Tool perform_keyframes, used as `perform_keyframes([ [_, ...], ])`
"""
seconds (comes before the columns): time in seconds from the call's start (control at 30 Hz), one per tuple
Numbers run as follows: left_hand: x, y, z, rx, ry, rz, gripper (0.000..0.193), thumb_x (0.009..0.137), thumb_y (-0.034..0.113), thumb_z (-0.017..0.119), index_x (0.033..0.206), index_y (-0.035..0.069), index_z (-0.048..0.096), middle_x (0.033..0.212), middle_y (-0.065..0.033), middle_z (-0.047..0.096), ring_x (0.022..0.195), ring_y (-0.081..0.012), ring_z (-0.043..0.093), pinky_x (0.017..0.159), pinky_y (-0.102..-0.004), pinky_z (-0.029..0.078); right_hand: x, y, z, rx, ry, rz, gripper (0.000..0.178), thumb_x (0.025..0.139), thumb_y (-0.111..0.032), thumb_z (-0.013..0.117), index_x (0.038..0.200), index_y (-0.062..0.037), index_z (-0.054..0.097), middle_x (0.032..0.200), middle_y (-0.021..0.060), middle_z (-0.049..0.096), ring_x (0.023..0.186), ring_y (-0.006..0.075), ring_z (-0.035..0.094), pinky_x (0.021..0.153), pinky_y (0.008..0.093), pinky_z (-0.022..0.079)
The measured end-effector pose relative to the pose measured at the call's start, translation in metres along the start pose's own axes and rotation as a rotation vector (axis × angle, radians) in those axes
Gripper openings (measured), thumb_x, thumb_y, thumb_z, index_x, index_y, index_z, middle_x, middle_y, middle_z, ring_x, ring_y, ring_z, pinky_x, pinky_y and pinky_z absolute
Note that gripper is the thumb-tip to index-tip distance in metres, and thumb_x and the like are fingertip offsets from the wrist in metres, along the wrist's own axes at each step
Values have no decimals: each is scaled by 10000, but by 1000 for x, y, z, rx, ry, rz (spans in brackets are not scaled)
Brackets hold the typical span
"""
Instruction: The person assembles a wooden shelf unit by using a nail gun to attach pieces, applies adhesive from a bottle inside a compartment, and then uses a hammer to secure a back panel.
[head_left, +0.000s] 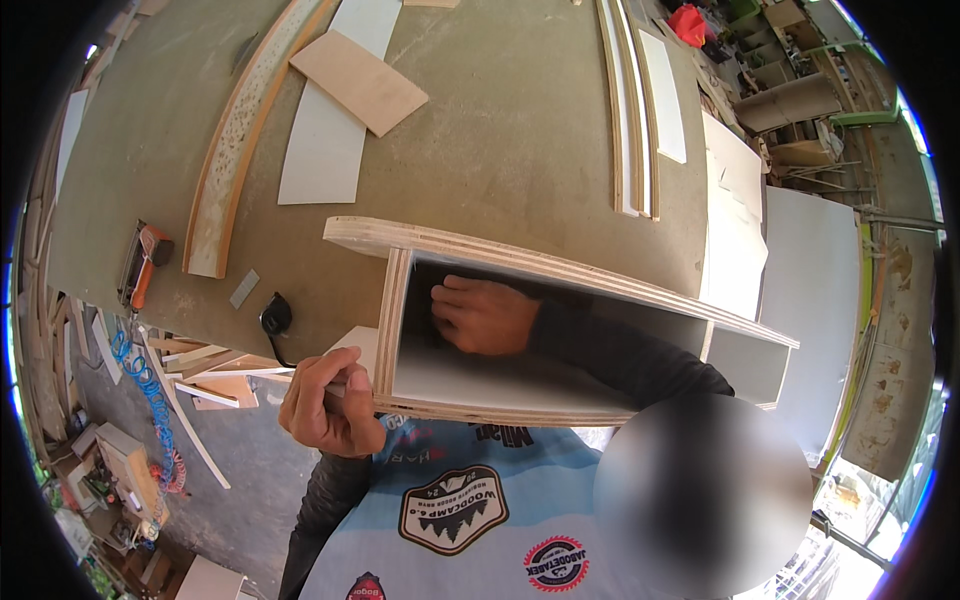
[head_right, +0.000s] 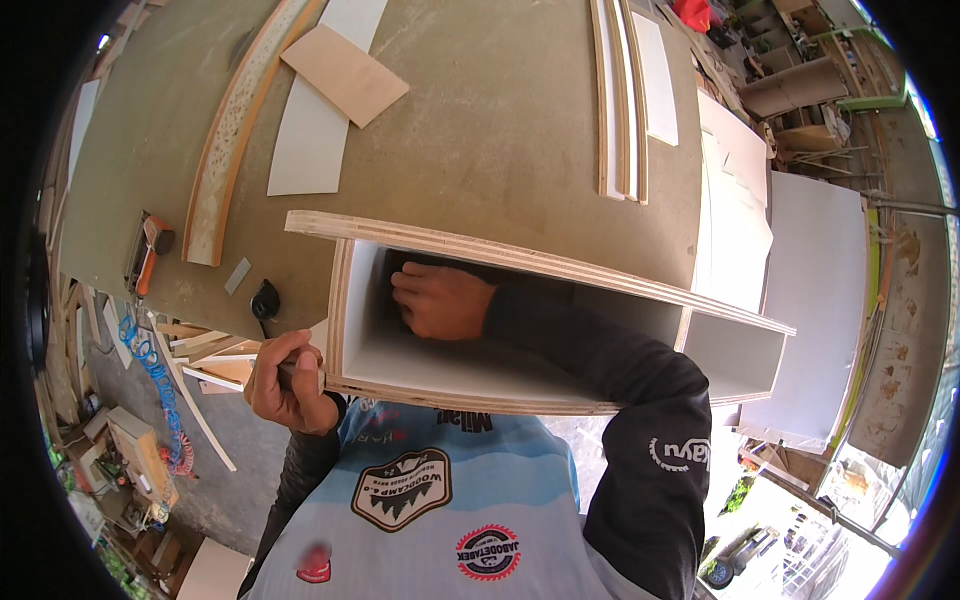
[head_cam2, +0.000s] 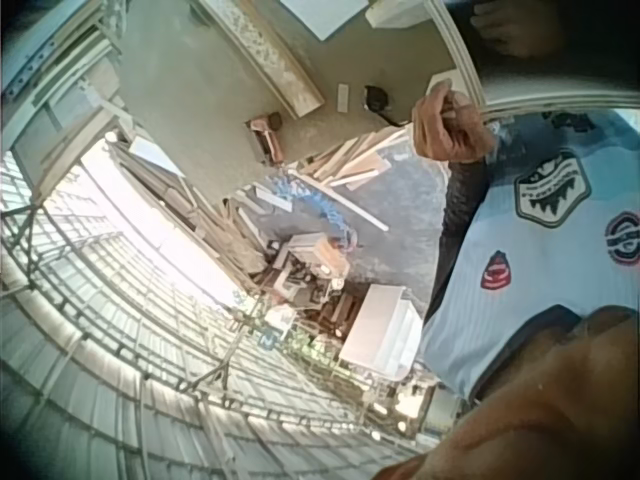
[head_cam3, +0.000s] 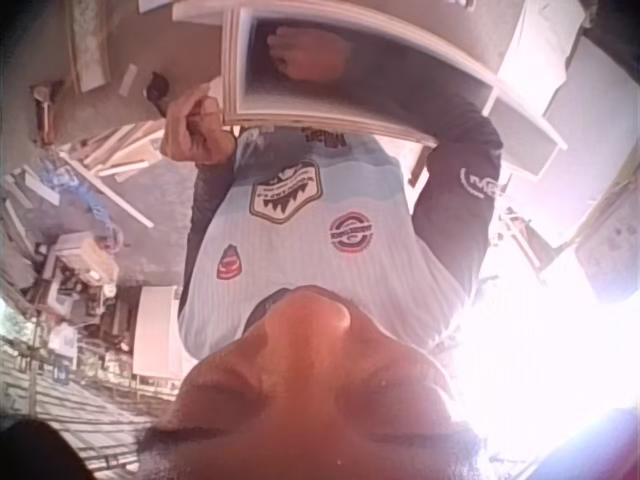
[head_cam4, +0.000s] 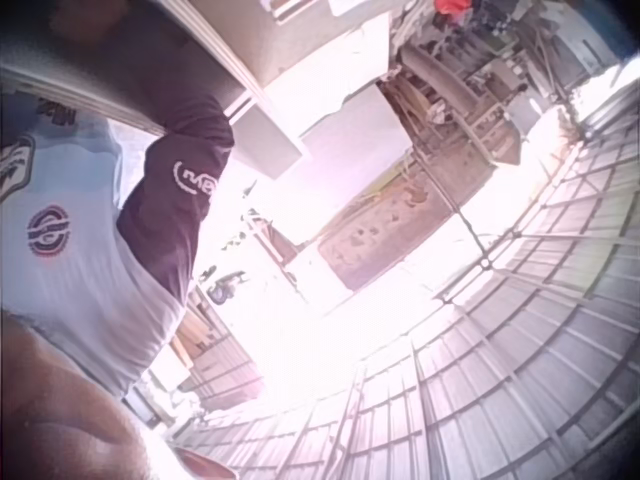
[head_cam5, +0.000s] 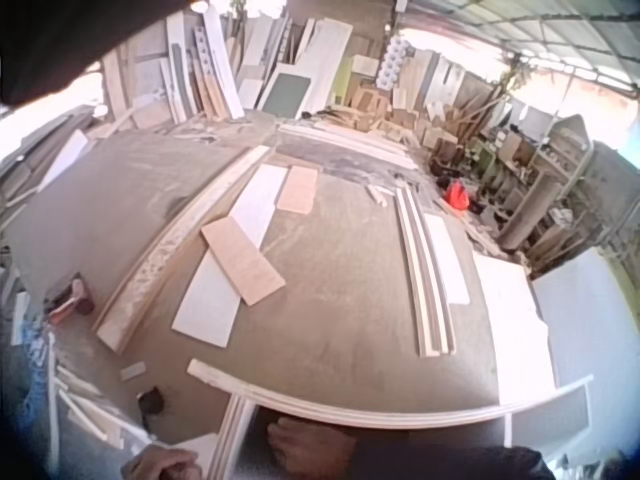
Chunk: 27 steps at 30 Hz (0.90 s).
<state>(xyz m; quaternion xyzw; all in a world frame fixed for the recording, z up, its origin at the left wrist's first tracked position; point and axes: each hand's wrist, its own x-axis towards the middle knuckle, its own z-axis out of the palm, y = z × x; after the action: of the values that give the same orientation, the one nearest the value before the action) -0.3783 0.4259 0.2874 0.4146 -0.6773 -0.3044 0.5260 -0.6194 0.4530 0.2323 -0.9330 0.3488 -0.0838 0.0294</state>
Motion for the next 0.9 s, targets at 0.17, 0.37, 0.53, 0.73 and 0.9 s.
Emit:
perform_keyframes([
  [0.17,0,0,-1,2,-6,2,245,717,75,607,898,-50,715,663,-112,635,565,-194,599,522,-278,460,3,0,6,23,12,-17,284,703,-228,618,847,4,698,856,92,605,916,243,575,876,356,484],
  [0.37,0,-2,0,-4,-4,8,245,718,66,601,902,-47,717,681,-116,646,573,-190,602,528,-274,461,1,-5,4,-20,64,64,294,711,-230,614,870,2,698,893,100,615,945,246,578,873,375,489],
  [0.53,-1,-1,0,-5,-2,0,246,714,60,601,904,-44,718,692,-122,654,579,-191,607,528,-273,462,-2,-1,7,41,19,15,273,706,-210,617,866,-1,691,877,96,601,925,245,576,843,367,495],
  [0.73,-1,-1,-1,0,-8,-4,239,731,69,599,904,-54,708,686,-121,646,568,-176,598,526,-262,448,-2,-3,8,-5,100,35,251,709,-199,621,859,-8,686,849,84,584,930,241,577,855,361,493],
  [0.9,-1,-4,2,-10,-15,40,227,772,66,587,912,-79,689,676,-112,632,548,-140,580,529,-239,419,1,8,0,76,79,0,252,706,-206,623,858,-14,685,856,86,588,931,242,586,881,371,497],
])
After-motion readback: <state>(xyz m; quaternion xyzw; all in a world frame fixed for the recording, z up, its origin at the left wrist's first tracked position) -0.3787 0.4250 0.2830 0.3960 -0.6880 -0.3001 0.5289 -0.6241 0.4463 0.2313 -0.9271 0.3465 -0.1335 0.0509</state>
